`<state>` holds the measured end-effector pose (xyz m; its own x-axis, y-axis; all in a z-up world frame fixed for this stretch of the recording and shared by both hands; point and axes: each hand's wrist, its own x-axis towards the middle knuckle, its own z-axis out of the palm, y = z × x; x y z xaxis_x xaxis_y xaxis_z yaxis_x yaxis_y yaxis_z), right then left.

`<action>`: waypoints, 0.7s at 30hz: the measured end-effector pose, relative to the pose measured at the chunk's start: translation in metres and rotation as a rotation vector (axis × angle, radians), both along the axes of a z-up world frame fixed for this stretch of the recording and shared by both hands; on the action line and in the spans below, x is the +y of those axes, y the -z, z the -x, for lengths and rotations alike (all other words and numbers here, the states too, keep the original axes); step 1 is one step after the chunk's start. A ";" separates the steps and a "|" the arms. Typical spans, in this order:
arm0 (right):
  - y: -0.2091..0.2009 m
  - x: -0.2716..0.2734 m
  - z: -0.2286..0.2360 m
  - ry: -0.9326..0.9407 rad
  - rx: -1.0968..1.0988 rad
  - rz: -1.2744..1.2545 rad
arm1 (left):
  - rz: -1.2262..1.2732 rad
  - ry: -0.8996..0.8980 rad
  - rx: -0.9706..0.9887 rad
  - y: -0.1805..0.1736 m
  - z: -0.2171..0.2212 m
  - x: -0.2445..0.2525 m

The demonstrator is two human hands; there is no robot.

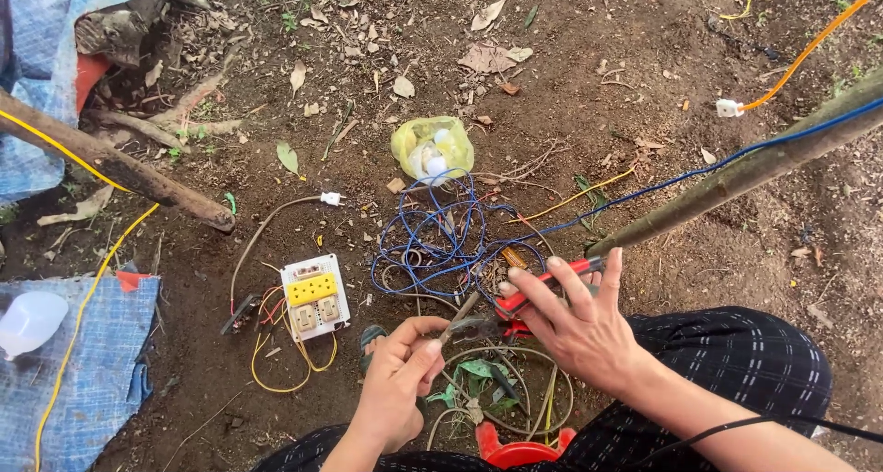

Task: The person strips and connects electrical wires using pliers in an outdoor setting.

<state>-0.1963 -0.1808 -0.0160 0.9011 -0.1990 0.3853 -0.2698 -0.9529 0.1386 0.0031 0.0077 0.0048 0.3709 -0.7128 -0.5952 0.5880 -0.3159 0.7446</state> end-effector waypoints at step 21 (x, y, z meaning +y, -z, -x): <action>-0.014 -0.014 -0.008 -0.096 0.083 -0.015 | 0.021 0.070 0.163 0.030 -0.011 0.011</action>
